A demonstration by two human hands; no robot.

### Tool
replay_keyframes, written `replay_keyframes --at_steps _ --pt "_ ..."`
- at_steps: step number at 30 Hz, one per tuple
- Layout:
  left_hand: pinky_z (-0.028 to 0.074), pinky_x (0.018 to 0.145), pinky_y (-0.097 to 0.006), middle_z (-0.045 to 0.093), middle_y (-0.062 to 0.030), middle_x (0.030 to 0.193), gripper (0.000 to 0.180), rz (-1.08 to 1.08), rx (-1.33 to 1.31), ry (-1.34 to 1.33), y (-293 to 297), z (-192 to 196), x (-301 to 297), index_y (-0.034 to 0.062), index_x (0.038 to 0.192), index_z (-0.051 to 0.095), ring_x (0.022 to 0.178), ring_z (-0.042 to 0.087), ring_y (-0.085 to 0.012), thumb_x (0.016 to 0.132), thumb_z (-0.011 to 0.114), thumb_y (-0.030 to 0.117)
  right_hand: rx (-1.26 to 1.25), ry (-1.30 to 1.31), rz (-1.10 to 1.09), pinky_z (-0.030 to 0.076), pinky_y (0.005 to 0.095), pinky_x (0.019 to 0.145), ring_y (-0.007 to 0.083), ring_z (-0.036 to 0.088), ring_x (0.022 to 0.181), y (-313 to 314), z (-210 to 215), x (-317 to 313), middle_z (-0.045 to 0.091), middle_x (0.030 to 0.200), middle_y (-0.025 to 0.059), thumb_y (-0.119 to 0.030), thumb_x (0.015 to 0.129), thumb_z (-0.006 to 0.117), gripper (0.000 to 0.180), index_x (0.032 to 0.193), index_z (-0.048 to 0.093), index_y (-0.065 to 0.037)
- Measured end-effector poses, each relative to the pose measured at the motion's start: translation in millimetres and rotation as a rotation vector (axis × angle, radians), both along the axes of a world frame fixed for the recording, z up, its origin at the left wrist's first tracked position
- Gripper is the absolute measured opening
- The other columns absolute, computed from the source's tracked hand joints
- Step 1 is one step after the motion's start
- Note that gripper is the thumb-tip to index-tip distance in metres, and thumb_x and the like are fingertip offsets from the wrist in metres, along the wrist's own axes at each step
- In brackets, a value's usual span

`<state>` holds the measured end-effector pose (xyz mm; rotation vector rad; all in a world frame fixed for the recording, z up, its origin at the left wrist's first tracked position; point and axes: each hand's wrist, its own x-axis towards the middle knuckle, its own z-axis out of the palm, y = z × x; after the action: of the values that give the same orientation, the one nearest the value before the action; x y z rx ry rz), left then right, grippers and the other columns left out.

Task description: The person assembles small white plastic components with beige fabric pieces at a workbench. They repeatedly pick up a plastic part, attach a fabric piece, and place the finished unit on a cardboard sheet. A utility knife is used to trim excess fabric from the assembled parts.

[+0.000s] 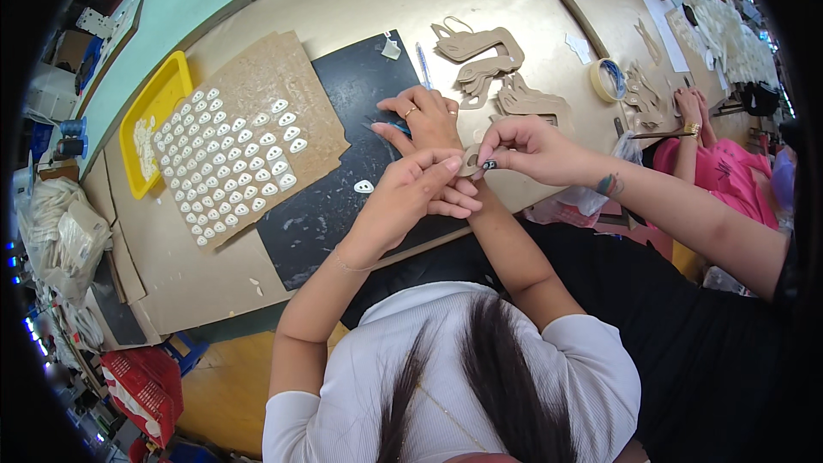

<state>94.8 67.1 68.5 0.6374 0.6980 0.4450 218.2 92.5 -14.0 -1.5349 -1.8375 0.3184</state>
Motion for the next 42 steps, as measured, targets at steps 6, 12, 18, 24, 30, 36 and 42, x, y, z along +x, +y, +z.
replay_keyframes --at_steps 6,12,18,24,30,36,42 --pt "0.062 0.073 -0.029 0.071 -0.0146 0.098 0.026 0.000 0.109 -0.026 4.8 -10.0 -2.3 -0.0039 0.111 0.061 0.083 0.074 -0.0215 0.106 0.056 0.021 0.018 0.020 0.005 0.034 0.0419 0.090 0.0218 0.055 0.101 1.2 2.7 0.5 0.060 0.106 0.0018 -0.036 0.088 0.074 0.030 0.109 0.071 -0.016" --pt "0.057 0.081 -0.029 0.072 -0.0142 0.100 0.018 0.076 0.217 0.019 9.6 -7.4 -11.1 -0.0015 0.103 0.063 0.093 0.071 -0.0198 0.103 0.061 0.017 0.010 0.013 -0.021 0.036 0.0416 0.090 0.0210 0.057 0.101 5.5 7.6 6.0 0.063 0.105 0.0009 -0.036 0.086 0.075 0.029 0.108 0.071 -0.017" --pt "0.059 0.086 -0.033 0.071 -0.0174 0.104 0.010 0.276 0.138 -0.141 14.0 -14.5 -21.6 0.0001 0.096 0.062 0.098 0.071 -0.0250 0.099 0.062 0.010 0.048 -0.016 -0.056 0.037 0.0413 0.088 0.0204 0.059 0.097 13.0 8.3 14.0 0.064 0.101 0.0000 -0.036 0.085 0.076 0.027 0.105 0.073 -0.018" --pt "0.062 0.087 -0.038 0.070 -0.0213 0.107 0.011 0.330 0.087 -0.276 17.5 -17.1 -29.9 0.0018 0.090 0.058 0.101 0.072 -0.0313 0.096 0.063 0.008 0.021 0.215 -0.001 0.047 0.0311 0.069 0.0193 0.059 0.077 18.8 11.2 22.8 0.062 0.092 0.0058 -0.017 0.084 0.079 0.024 0.106 0.073 -0.008" --pt "0.063 0.087 -0.039 0.070 -0.0220 0.107 0.011 0.413 0.194 -0.280 25.5 -9.5 -30.7 0.0025 0.090 0.056 0.104 0.072 -0.0331 0.097 0.063 0.007 -0.381 0.372 0.007 0.049 0.0306 0.059 0.0185 0.063 0.067 5.7 38.0 32.5 0.065 0.078 0.0092 -0.015 0.089 0.075 0.013 0.091 0.070 -0.002" --pt "0.062 0.089 -0.041 0.070 -0.0208 0.109 0.012 0.438 0.304 -0.226 40.3 -10.9 -33.3 0.0018 0.091 0.057 0.104 0.072 -0.0324 0.097 0.065 0.008 -1.056 0.163 0.612 0.050 0.0310 0.059 0.0169 0.067 0.067 -13.1 126.2 43.9 0.066 0.074 0.0075 -0.021 0.089 0.077 0.019 0.089 0.070 -0.003" --pt "0.062 0.091 -0.043 0.070 -0.0197 0.109 0.012 0.425 0.309 -0.224 37.6 -6.3 -35.7 0.0008 0.091 0.059 0.105 0.071 -0.0311 0.096 0.066 0.008 -0.304 0.432 0.363 0.047 0.0279 0.062 0.0133 0.058 0.069 -28.8 134.6 57.7 0.063 0.081 0.0025 -0.016 0.077 0.087 0.023 0.090 0.070 -0.006"
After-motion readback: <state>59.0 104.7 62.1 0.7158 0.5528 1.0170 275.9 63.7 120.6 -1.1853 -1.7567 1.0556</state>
